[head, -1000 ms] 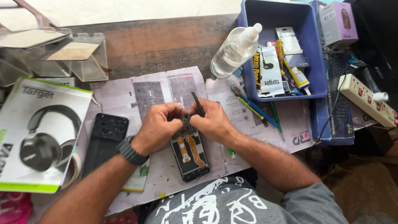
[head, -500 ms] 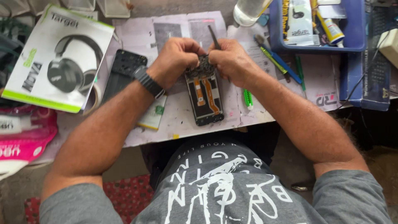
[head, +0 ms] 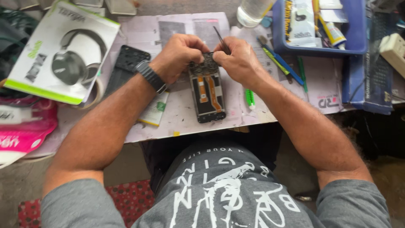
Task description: The person disassembles a smartphone, removes the motherboard, and then reassembles it by placing the motherboard back into the chassis and connecting internal components.
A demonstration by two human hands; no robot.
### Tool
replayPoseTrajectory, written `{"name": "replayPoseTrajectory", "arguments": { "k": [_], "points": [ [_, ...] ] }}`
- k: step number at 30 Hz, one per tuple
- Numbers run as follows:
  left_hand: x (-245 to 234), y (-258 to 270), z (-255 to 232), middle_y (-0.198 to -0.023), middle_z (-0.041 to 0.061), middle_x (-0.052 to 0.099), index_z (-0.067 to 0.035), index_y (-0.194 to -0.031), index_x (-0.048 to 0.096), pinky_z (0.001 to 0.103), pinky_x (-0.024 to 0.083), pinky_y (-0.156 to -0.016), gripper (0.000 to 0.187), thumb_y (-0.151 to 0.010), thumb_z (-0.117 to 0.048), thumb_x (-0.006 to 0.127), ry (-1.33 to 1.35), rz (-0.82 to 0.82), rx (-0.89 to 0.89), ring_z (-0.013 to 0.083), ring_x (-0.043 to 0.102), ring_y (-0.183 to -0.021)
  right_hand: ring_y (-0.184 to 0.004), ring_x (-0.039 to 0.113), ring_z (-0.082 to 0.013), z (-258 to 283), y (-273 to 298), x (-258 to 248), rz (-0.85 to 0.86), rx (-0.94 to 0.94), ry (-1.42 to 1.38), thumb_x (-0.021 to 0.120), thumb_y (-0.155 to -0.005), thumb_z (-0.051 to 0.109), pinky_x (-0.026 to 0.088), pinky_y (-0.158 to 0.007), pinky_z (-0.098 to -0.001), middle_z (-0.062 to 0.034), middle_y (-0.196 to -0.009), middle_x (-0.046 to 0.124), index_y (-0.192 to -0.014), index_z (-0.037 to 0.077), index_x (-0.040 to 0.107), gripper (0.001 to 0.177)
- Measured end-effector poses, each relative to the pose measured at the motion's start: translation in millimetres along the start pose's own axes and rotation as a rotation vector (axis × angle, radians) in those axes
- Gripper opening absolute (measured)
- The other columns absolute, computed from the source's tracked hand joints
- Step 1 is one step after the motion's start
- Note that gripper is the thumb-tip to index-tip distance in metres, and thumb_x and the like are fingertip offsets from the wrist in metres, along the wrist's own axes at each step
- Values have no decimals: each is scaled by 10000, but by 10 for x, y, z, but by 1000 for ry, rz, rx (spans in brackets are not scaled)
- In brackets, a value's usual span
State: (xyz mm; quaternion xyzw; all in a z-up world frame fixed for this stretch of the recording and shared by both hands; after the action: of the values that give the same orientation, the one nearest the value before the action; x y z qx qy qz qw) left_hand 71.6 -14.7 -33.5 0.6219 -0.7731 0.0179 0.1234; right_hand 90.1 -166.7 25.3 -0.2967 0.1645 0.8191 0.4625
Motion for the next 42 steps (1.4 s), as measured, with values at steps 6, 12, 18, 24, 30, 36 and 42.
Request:
{"name": "replayPoseTrajectory", "arguments": {
  "k": [6,12,18,24,30,36,42],
  "points": [
    [38,33,-21,-904,96,768,13,-1048,760,271,603,-697,300,-791,2,607,-228,-32,-1,127,694,-747,-812,698,-316,-13,569,-742,-181,-140,313,664,-1013,166,544,-769,-434,-168,-916,686,-996,0,683,168],
    [225,108,-317,-1008,148,776,-29,-1109,759,312,608,-792,283,-853,-54,640,-838,-26,327,186,752,-840,-882,687,-398,-408,753,-653,-134,121,553,746,-881,229,526,-785,-519,-174,-921,745,-1174,63,697,340],
    [398,191,-393,-923,142,767,-40,-1039,767,427,564,-700,258,-830,-49,617,-1182,-67,364,271,705,-759,-896,676,-401,-254,808,-522,-226,-77,676,772,-920,187,536,-748,-507,-189,-1007,695,-1009,59,747,157],
    [660,178,-598,-815,107,706,-64,-783,710,440,497,-868,26,-771,-44,721,-1464,-191,878,252,632,-841,-1025,696,-311,729,984,-265,-109,-640,287,782,-967,179,577,-867,-447,-123,-1151,677,-1087,56,705,188],
    [1195,-352,-691,-830,47,705,-173,-837,722,416,347,-1046,170,-977,-244,658,-1674,-250,1367,219,626,-969,-1323,553,-324,2166,1421,917,399,-1269,38,597,-912,693,412,-1116,-519,-121,-1365,575,-1427,137,555,760],
    [1179,-384,-616,-878,38,717,-190,-825,717,467,276,-1121,207,-974,-298,623,-1707,-334,1430,227,627,-1031,-1281,604,-332,2332,1093,1129,449,-1183,126,424,-915,762,447,-1121,-511,-155,-1377,632,-1425,121,581,834],
    [1058,-471,-551,-815,17,673,-159,-780,719,481,281,-1193,292,-1057,-191,634,-1845,-148,1304,218,624,-1035,-1390,551,-326,2253,1138,1165,314,-1053,183,414,-1010,694,361,-1224,-551,-111,-1449,616,-1387,207,629,653]
  ]
}}
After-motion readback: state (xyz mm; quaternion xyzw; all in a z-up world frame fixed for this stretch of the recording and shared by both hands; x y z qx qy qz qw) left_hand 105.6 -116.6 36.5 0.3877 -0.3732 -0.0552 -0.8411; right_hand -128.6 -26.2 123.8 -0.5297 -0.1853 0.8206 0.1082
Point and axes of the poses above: each hand's wrist, its own y-axis away from the middle knuckle, its own x-axis out of the palm, z = x × y, the point moved 7 cm from there along -y, towards the middle knuckle
